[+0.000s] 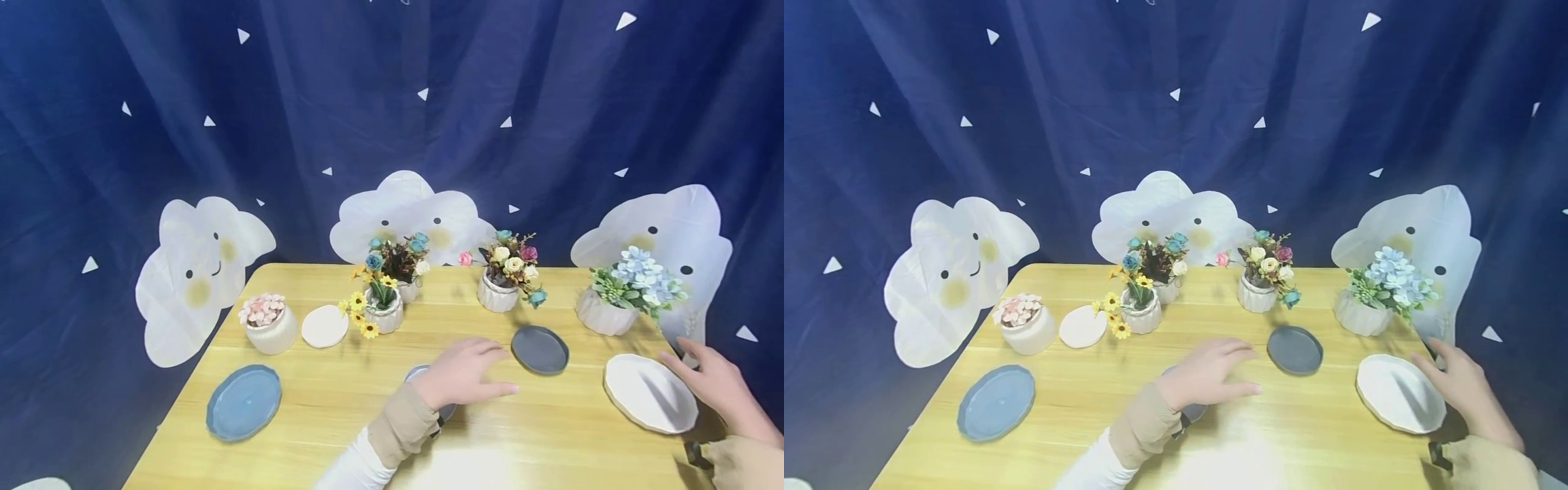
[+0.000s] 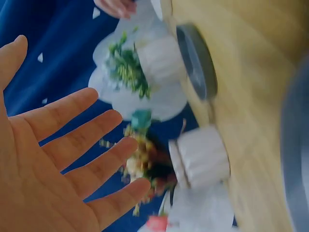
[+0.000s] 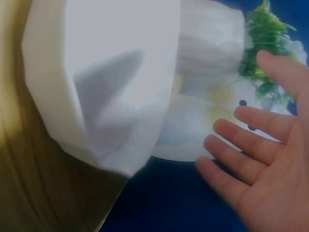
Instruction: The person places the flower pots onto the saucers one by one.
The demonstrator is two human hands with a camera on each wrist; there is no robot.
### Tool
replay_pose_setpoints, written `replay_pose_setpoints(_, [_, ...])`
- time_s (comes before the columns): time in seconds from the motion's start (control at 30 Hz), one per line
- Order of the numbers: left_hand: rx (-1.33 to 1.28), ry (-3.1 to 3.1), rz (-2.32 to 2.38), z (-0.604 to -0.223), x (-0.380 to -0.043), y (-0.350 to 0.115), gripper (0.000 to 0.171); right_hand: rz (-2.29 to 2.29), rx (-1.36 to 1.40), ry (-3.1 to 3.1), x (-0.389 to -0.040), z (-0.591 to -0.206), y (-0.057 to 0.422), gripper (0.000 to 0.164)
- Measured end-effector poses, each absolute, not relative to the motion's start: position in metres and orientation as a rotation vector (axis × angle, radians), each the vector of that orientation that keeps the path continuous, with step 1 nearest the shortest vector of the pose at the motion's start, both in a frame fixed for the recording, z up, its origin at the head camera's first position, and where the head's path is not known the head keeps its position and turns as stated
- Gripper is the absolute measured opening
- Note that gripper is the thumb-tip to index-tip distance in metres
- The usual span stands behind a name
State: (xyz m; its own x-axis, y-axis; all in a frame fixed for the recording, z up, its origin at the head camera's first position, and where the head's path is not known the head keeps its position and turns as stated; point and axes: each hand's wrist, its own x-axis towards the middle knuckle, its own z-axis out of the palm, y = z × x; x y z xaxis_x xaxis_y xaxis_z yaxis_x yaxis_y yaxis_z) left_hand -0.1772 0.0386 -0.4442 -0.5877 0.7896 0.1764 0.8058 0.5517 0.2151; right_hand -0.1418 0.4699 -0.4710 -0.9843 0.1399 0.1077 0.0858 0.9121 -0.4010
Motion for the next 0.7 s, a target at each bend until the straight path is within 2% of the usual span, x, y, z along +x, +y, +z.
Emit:
replay_pose_setpoints(0.2, [-1.531, -2.772, -0.5, -0.451, -0.173, 0.069, 0.061, 0.641, -0.068, -2.957, -0.156, -0.47, 0.475, 0.07])
replay_pose_setpoints(0.43, [-1.662, -2.833, -0.518, -0.463, -0.169, 0.095, 0.06, 0.571, 0.028, -3.144, -0.159, -0.478, 0.486, 0.059])
replay_pose_setpoints(0.7, [-1.644, -2.906, -0.455, -0.479, -0.166, 0.107, 0.06, 0.612, -0.008, -3.197, -0.15, -0.484, 0.481, 0.056])
